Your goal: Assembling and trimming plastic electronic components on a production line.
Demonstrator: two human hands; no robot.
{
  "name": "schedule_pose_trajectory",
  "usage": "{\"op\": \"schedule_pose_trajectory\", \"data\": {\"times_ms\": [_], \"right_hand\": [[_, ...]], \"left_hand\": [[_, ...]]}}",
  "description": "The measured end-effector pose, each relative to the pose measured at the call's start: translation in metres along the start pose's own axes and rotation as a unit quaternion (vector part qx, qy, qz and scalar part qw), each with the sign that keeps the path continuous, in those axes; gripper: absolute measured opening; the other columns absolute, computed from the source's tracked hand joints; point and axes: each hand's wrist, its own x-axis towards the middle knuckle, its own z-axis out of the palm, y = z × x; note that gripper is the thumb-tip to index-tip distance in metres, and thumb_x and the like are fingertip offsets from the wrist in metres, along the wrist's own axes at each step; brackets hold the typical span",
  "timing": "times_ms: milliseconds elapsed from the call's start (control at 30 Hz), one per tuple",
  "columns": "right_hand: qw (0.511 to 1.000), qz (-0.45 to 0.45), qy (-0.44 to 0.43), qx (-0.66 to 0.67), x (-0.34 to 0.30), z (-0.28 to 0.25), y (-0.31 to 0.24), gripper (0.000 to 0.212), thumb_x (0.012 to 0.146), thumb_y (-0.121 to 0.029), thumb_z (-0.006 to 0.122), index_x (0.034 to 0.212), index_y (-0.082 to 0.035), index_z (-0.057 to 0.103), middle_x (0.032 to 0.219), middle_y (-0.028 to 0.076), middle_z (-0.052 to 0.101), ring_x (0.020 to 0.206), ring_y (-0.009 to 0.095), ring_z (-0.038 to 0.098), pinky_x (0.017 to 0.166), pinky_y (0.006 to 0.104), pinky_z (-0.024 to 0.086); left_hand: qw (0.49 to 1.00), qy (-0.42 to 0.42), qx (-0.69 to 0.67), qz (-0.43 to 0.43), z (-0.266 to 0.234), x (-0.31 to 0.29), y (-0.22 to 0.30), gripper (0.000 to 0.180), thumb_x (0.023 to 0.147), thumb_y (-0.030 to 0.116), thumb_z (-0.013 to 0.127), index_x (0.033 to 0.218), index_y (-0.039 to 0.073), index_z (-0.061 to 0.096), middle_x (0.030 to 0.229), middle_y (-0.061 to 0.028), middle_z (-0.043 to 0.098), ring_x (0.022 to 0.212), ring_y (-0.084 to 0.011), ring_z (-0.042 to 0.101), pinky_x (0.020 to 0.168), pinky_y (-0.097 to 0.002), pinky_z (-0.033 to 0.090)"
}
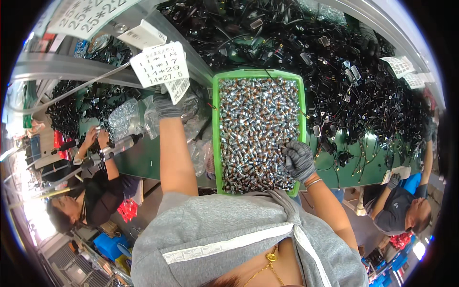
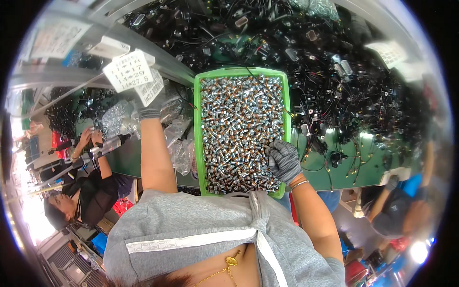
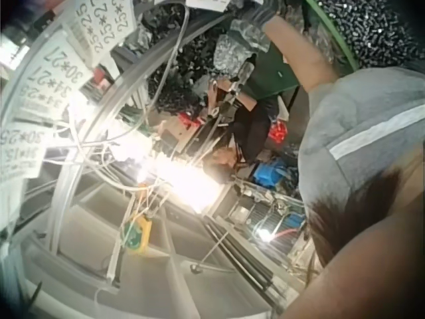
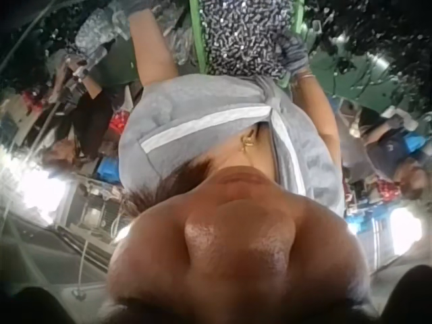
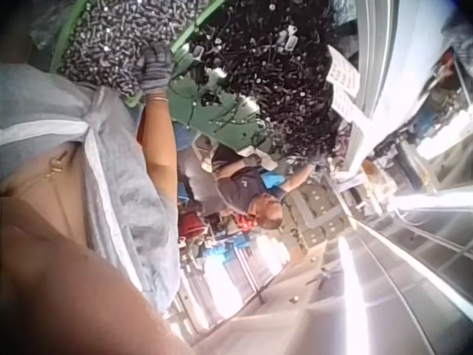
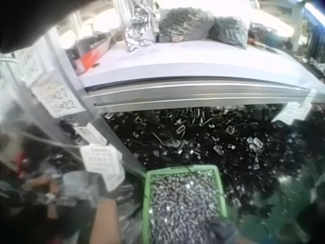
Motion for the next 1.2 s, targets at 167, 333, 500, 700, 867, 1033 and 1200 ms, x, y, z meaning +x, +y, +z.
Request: {"op": "schedule_pose_trajectory", "data": {"times_ms": [167,333,500,700,867,1033,1200], "right_hand": [[1.0,-0.004,0.015,-0.011,-0.005,0.003,0.003,0.023,0.073,-0.011,0.06,0.095,-0.008,0.066,0.1,0.011,0.061,0.099,0.032,0.058,0.091,0.0449,0.047],[1.0,-0.01,0.012,-0.012,-0.002,-0.001,-0.001,0.023,0.072,-0.008,0.062,0.094,-0.008,0.067,0.1,0.011,0.061,0.099,0.033,0.058,0.091,0.0439,0.047],[0.998,0.035,0.035,0.036,0.018,-0.001,-0.006,0.024,0.072,-0.004,0.061,0.096,-0.007,0.065,0.097,0.012,0.061,0.095,0.032,0.058,0.088,0.0432,0.047],[0.996,0.029,0.089,-0.001,0.206,-0.012,-0.007,0.034,0.078,-0.003,0.059,0.111,-0.007,0.06,0.116,0.014,0.056,0.112,0.031,0.052,0.097,0.0403,0.043],[0.986,-0.022,-0.021,-0.164,0.35,0.048,0.028,0.042,0.083,-0.016,0.061,0.124,-0.015,0.056,0.128,0.012,0.054,0.118,0.03,0.051,0.102,0.0381,0.041],[0.94,0.047,-0.269,-0.203,0.399,0.113,0.094,0.047,0.089,-0.026,0.06,0.133,-0.015,0.049,0.128,0.016,0.057,0.116,0.032,0.055,0.098,0.0396,0.044],[0.926,0.104,-0.324,-0.161,0.382,0.074,0.056,0.045,0.091,-0.036,0.058,0.13,-0.015,0.051,0.126,0.014,0.058,0.12,0.029,0.053,0.098,0.0411,0.044]], "left_hand": [[0.936,0.183,0.285,0.099,0.046,-0.056,-0.077,0.029,0.077,-0.004,0.06,0.106,-0.002,0.061,0.099,-0.0129,0.067,0.072,-0.0191,0.062,0.054,-0.0261,0.051],[0.787,0.357,0.494,0.094,0.008,-0.136,-0.066,0.024,0.071,-0.004,0.065,0.096,-0.001,0.062,0.085,-0.0133,0.067,0.053,-0.019,0.059,0.048,-0.0267,0.049],[0.733,0.366,0.571,0.052,-0.002,-0.19,-0.111,0.027,0.073,0.001,0.064,0.1,-0.002,0.062,0.078,-0.0055,0.064,0.054,-0.0149,0.057,0.047,-0.0243,0.046],[0.714,0.302,0.628,0.073,-0.04,-0.225,-0.125,0.026,0.077,-0.006,0.065,0.103,-0.003,0.064,0.087,-0.0061,0.067,0.068,-0.0103,0.058,0.057,-0.0223,0.046],[0.665,0.342,0.65,0.136,-0.055,-0.208,-0.145,0.019,0.083,0.0,0.064,0.102,-0.001,0.064,0.091,-0.0074,0.067,0.072,-0.0121,0.061,0.059,-0.0234,0.05],[0.594,0.3,0.67,0.329,-0.048,-0.175,-0.141,0.036,0.087,0.001,0.061,0.122,0.006,0.055,0.11,-0.0066,0.064,0.091,-0.0152,0.062,0.077,-0.0272,0.051],[0.373,0.439,0.766,0.284,-0.073,-0.164,-0.094,0.027,0.089,0.015,0.063,0.114,0.004,0.06,0.094,-0.0046,0.066,0.087,-0.013,0.058,0.078,-0.0288,0.045]]}}
